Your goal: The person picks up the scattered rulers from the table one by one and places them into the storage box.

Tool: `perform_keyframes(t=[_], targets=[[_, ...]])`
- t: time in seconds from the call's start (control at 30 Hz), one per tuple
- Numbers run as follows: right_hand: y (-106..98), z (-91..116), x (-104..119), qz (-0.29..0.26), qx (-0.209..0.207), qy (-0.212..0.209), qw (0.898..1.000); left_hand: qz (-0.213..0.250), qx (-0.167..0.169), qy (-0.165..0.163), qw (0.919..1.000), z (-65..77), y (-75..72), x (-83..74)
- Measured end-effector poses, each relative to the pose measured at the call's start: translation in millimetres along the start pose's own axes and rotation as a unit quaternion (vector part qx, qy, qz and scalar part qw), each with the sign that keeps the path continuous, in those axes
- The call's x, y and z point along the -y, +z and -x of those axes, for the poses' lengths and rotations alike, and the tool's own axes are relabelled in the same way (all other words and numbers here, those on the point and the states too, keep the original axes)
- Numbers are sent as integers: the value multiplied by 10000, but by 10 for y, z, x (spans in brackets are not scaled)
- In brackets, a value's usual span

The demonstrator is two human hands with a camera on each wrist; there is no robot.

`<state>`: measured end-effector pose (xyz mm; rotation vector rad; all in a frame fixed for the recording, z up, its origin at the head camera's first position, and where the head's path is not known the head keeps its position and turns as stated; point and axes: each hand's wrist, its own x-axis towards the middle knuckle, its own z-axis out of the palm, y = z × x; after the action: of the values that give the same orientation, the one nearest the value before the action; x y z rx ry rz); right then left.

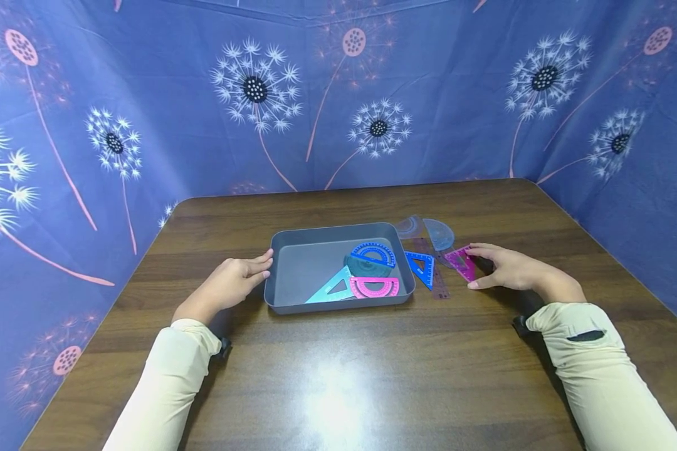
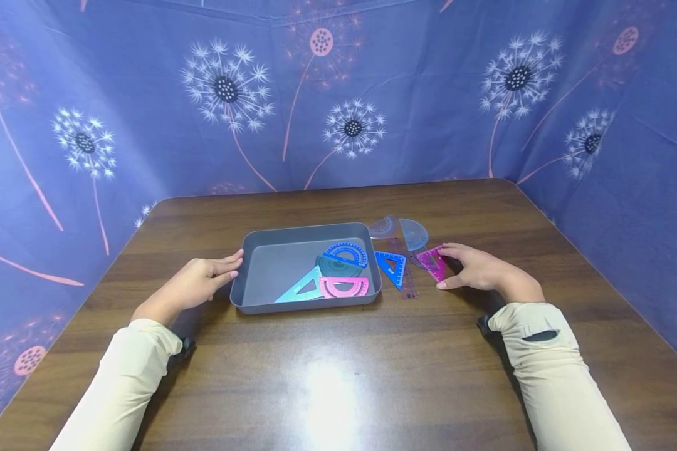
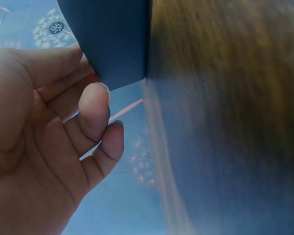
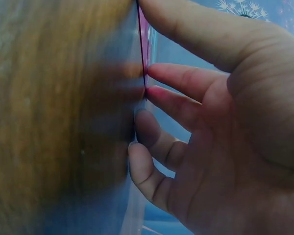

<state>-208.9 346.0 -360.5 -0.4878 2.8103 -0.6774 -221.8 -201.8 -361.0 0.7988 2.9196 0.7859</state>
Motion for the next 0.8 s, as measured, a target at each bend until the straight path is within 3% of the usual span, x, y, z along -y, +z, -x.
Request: perform_keyframes(t=[0.3,0.8], targets=[[-17,-4,39,-369,181,241,9989,-12,27,-40,10000,-7,-11,-13],[36,-48,36,-292,-126,82,9995,8,36,-98,9999,-16,7,-2]])
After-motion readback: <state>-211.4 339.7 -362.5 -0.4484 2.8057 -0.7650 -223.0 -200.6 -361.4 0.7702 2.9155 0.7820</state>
